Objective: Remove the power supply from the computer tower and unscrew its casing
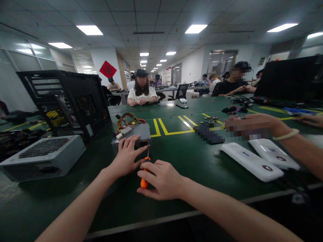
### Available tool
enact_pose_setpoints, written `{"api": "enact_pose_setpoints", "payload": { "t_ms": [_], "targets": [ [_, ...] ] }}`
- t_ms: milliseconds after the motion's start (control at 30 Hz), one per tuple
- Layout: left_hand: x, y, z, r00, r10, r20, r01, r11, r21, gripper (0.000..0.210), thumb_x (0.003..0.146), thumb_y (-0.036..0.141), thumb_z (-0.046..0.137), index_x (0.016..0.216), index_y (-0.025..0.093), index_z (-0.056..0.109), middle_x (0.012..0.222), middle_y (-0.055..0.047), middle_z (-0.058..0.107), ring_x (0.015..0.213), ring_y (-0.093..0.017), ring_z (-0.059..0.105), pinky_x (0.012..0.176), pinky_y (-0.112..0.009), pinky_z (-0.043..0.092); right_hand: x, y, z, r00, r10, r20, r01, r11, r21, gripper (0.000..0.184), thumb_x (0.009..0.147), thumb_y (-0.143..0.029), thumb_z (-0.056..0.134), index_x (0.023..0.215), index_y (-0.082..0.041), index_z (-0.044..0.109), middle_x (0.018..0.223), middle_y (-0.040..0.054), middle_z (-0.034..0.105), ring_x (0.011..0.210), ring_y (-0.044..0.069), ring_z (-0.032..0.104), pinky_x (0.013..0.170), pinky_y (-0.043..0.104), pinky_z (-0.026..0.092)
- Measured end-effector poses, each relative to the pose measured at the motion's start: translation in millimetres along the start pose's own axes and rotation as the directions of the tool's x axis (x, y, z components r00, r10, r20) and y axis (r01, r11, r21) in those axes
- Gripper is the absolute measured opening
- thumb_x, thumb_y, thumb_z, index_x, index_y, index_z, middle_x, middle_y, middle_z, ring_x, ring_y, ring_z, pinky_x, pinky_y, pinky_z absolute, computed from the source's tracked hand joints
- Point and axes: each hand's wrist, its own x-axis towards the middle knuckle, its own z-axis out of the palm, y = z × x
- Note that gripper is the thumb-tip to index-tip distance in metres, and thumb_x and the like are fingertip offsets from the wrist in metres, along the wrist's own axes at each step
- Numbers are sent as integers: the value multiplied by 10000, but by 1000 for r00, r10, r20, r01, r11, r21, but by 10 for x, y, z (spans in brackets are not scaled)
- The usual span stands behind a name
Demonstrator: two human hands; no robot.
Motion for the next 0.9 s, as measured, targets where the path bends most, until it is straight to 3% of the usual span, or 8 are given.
{"api": "enact_pose_setpoints", "payload": {
  "t_ms": [200,400,633,733,900],
  "targets": [
    [-4,-6,6,1000,7,12,-7,1000,20,491,730,349,585,1208,310,481,1368,-110,253,1251,-325,201,987,-524,144,-65,42,62,980,92,-176,-80,994,75,361,757,-469,557,894,-156,440,894,102,613,740,175,613,601,274,489],
    [4,0,4,1000,10,1,-10,999,32,474,738,355,574,1202,306,490,1359,-105,270,1250,-322,203,988,-520,152,-54,14,-2,997,59,-50,-58,998,35,348,808,-374,497,1072,-151,458,1022,115,582,873,192,596,666,283,482],
    [-1,-12,15,1000,4,8,-5,1000,7,488,727,347,589,1203,304,490,1375,-95,260,1250,-322,202,992,-522,137,-54,41,26,973,120,-195,-108,991,73,323,777,-443,541,911,-171,430,906,96,619,751,166,614,610,263,477],
    [-2,-10,13,1000,2,9,-2,1000,10,488,731,354,585,1206,302,487,1375,-95,264,1253,-322,193,992,-524,137,-61,36,22,977,128,-170,-110,988,108,322,773,-416,540,940,-162,434,934,108,606,825,182,607,650,272,483],
    [1,-6,18,1000,4,1,-4,1000,21,469,743,365,569,1202,304,492,1371,-104,265,1253,-322,197,988,-523,144,-35,14,-31,994,71,-86,-69,997,29,322,804,-331,489,1071,-153,465,1032,115,584,826,186,592,668,299,465]
  ]
}}
